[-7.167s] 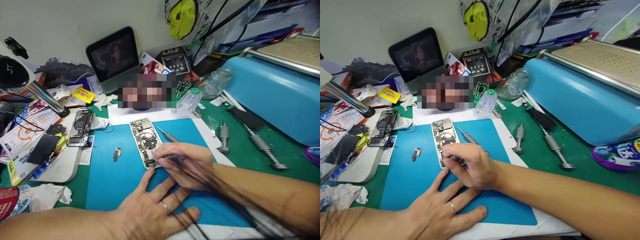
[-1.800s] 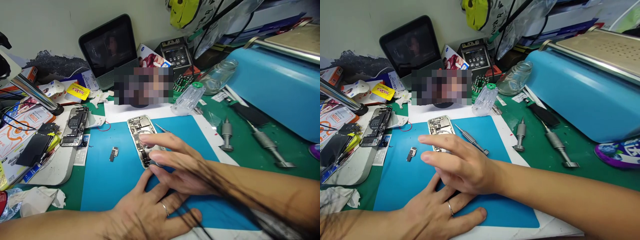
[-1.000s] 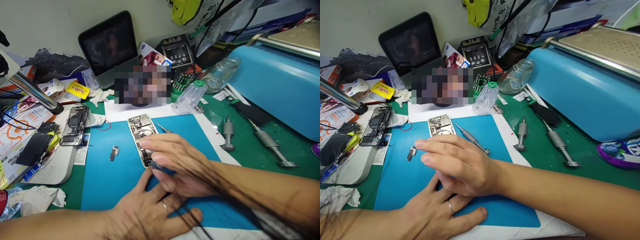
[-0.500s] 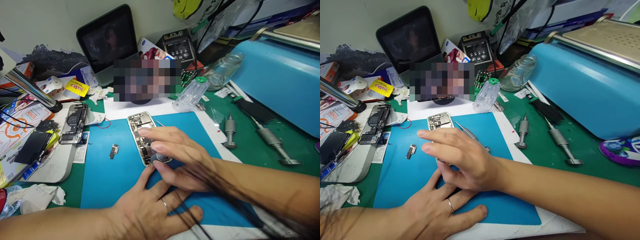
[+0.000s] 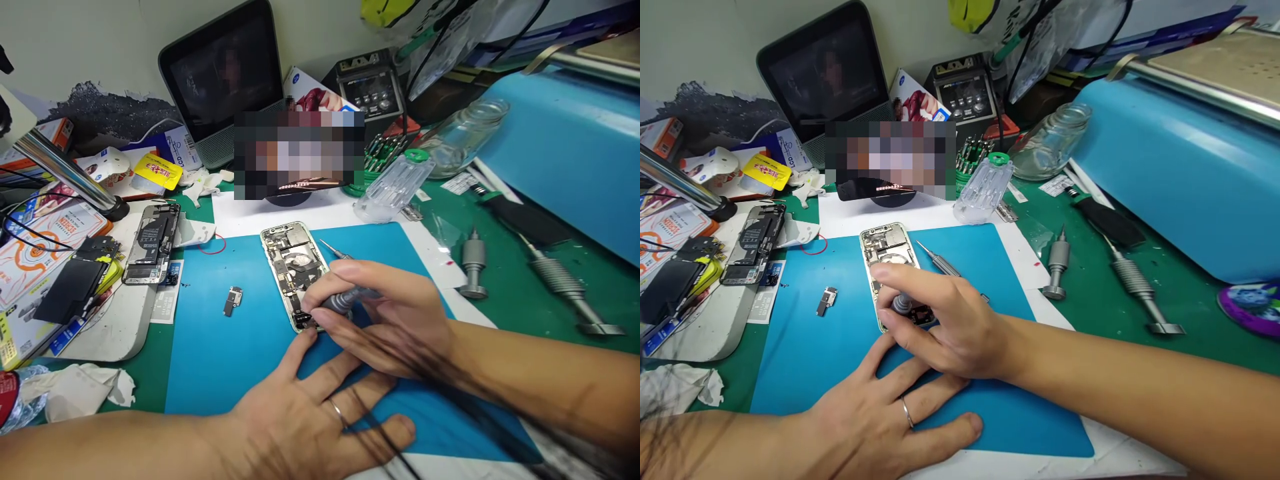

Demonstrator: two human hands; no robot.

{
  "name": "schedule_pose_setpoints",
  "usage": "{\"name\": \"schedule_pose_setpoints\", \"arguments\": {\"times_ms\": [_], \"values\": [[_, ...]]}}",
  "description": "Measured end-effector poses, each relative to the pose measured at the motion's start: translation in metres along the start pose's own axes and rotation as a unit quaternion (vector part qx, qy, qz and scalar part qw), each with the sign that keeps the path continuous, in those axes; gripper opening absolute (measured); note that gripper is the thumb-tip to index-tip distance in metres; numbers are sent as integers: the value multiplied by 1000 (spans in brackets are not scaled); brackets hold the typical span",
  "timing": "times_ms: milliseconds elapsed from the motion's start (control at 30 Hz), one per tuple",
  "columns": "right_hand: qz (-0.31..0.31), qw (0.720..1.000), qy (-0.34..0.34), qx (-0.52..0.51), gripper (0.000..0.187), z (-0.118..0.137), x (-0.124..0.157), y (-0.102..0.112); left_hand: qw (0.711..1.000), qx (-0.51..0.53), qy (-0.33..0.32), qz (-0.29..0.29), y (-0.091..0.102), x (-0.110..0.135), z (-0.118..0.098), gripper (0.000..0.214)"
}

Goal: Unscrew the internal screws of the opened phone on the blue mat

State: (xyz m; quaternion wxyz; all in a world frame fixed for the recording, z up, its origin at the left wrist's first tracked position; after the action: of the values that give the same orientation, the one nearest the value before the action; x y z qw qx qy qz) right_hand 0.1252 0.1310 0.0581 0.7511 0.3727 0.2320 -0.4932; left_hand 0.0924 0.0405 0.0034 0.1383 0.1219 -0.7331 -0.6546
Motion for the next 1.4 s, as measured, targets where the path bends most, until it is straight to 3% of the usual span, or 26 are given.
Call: {"name": "schedule_pose_setpoints", "arguments": {"times_ms": [267,767,1033,1233,1400], "values": [[-17,999,23,-14,71,3,-3,4,1000,2,-5,-5,-2,0,-1,55],[-9,999,-27,-40,64,-9,-1,0,1000,-11,-1,7,-2,1,-1,57],[-4,998,-27,-48,65,-9,-2,-1,999,-15,19,-35,2,3,1,55],[-14,999,-26,-39,63,-10,-2,0,1000,-12,8,-23,6,2,4,55],[-2,999,-29,-30,57,-7,-5,0,998,-33,11,-61,0,4,2,57]]}}
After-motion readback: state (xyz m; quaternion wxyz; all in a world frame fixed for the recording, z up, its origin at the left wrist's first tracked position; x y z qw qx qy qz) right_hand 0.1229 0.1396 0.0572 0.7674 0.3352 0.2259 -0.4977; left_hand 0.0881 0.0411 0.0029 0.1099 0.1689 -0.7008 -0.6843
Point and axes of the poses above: each hand's wrist, its own x-axis away from the middle knuckle, its own y-axis out of the back of the hand, z = x × y, the point moved 10 cm from there along -x, towards the middle knuckle, and after that the axes turned 2 degrees about -x, right-handed, at the moved point
